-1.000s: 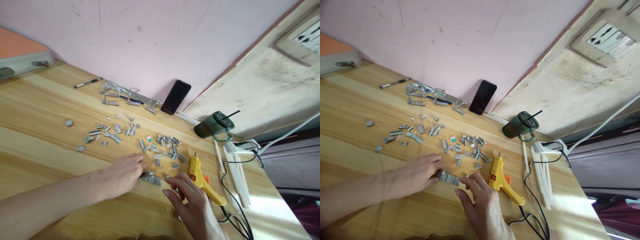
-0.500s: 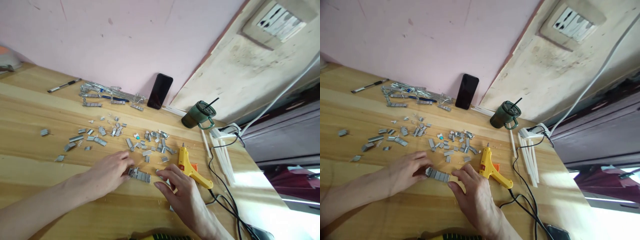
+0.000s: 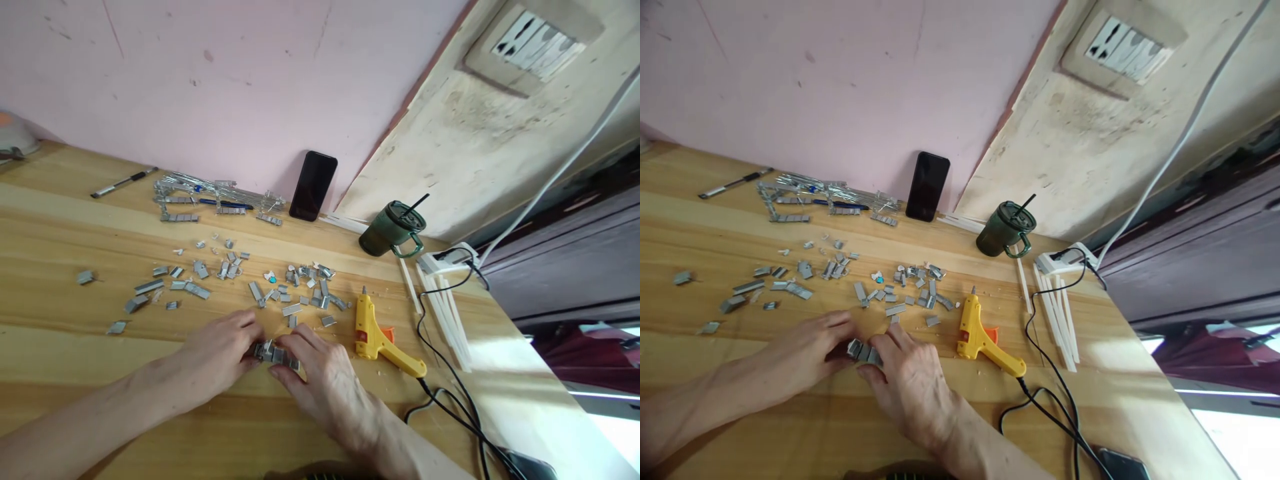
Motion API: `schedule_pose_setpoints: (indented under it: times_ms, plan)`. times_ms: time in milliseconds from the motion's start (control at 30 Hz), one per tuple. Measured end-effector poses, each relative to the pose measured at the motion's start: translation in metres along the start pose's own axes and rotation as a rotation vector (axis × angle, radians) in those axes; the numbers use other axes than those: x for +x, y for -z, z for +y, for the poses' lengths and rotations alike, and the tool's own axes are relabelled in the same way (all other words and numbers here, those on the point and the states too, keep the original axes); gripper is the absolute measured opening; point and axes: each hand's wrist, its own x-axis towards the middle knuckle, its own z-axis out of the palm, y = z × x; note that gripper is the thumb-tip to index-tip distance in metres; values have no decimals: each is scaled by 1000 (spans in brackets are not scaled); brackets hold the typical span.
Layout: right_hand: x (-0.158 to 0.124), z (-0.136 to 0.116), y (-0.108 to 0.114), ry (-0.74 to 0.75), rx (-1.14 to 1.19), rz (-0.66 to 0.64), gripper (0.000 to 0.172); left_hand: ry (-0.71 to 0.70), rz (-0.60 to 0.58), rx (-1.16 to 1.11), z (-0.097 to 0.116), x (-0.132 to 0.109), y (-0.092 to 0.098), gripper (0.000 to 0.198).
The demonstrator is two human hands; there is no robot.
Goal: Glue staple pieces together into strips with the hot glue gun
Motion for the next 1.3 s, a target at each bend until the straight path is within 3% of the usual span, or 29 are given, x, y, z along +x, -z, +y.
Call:
schedule_pose_setpoints:
  times_ms: [200,700,1000,1300]
  plan:
    - [10,-3,-12,33,10,21,19,7,10,43,1,0,0,4]
    - [18,-4,-18,-18,11,-14,13,-24,48,69,-5,-1,-6,11]
    - [19,-1,-23,64,-37,38,10,-5,22,54,-7,0,-6,6]
    - [21,4,-23,132,2,3,9,22,-4,26,-4,1,-2,9]
